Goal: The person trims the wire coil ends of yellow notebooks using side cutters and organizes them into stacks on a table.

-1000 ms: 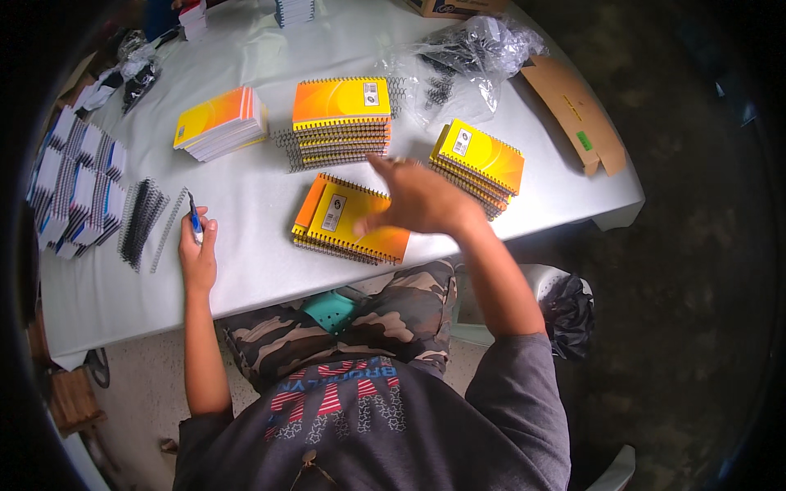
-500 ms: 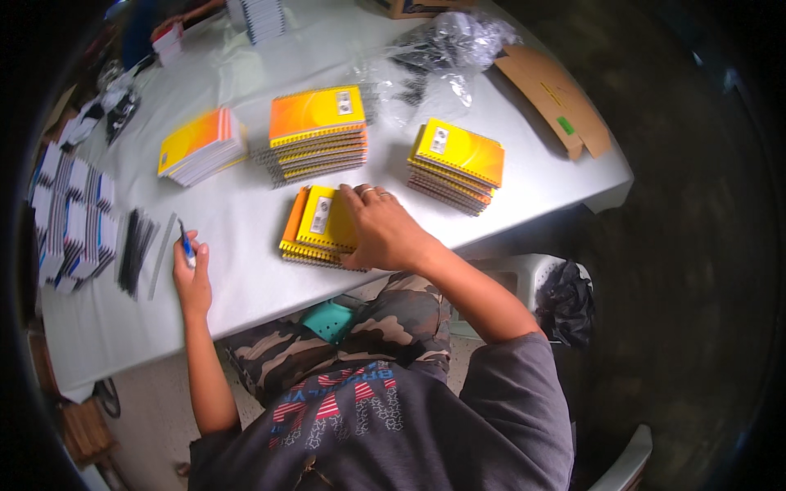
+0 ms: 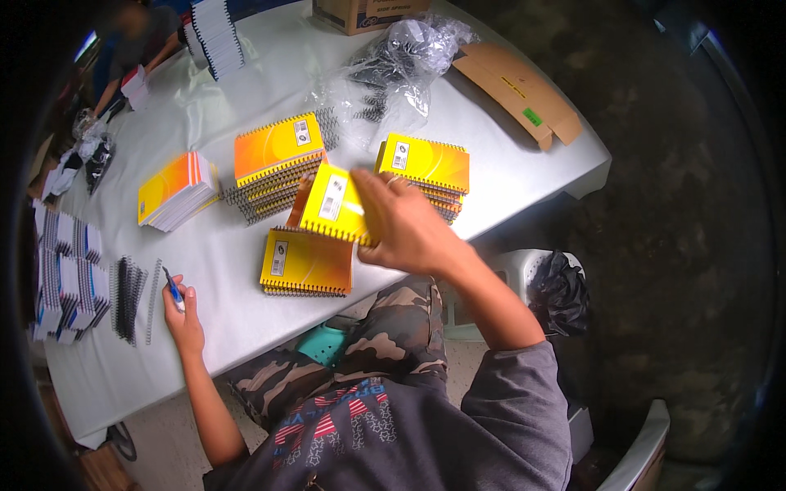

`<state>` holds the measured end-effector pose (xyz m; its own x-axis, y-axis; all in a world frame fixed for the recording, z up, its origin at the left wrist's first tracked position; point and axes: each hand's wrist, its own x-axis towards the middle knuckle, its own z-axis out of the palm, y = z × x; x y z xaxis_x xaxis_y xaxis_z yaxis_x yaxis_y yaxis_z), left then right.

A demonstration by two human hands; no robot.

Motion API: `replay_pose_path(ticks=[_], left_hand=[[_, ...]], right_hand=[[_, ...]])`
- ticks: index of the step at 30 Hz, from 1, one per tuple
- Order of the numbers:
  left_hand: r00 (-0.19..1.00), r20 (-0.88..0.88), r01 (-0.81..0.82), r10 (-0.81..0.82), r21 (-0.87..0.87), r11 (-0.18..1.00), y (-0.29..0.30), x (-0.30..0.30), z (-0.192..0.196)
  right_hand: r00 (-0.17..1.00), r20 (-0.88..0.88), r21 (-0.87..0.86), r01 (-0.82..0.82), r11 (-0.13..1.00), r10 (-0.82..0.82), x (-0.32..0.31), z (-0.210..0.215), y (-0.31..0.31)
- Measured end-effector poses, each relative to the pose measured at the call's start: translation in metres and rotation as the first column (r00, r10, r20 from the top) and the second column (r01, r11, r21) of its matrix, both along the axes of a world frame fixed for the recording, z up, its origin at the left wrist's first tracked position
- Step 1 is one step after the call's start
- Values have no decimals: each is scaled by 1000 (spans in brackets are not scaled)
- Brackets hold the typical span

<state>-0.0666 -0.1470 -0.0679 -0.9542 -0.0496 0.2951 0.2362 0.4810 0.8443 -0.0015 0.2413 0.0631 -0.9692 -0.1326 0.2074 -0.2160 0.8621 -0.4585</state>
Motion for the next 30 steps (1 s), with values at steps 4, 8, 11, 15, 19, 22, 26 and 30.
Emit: replay_pose_path(ticks=[4, 8, 11, 15, 19, 22, 26, 30], left_hand=[[1000, 12, -6, 6, 18, 1000, -6, 1, -1], [1000, -2, 10, -10, -9, 1000, 1, 0, 2], [1000, -5, 16, -16, -27, 1000, 2, -1, 1], [1000, -29, 6, -8, -41, 999, 0, 0, 2], [1000, 7, 11, -11, -43, 999, -3, 1, 1], [999, -45, 5, -7, -50, 999, -3, 1, -1], [1000, 7, 25, -25, -9, 1000, 0, 0, 0], [1000, -6, 5, -5, 3, 1000, -3, -1, -2]], right_hand=[[990, -105, -53, 88, 995, -94, -5, 38, 42], [985, 2, 15, 175, 984, -175, -23, 44, 99], [968, 144, 205, 176, 963, -207, -40, 4, 129], [967, 166, 85, 179, 980, -191, -38, -10, 131], [985, 87, 151, 135, 979, -149, -36, -15, 125], [988, 73, 151, 125, 981, -137, -30, -20, 120], [979, 55, 238, 178, 955, -196, -26, -20, 120], [955, 88, 386, 229, 894, -283, -40, -19, 111]])
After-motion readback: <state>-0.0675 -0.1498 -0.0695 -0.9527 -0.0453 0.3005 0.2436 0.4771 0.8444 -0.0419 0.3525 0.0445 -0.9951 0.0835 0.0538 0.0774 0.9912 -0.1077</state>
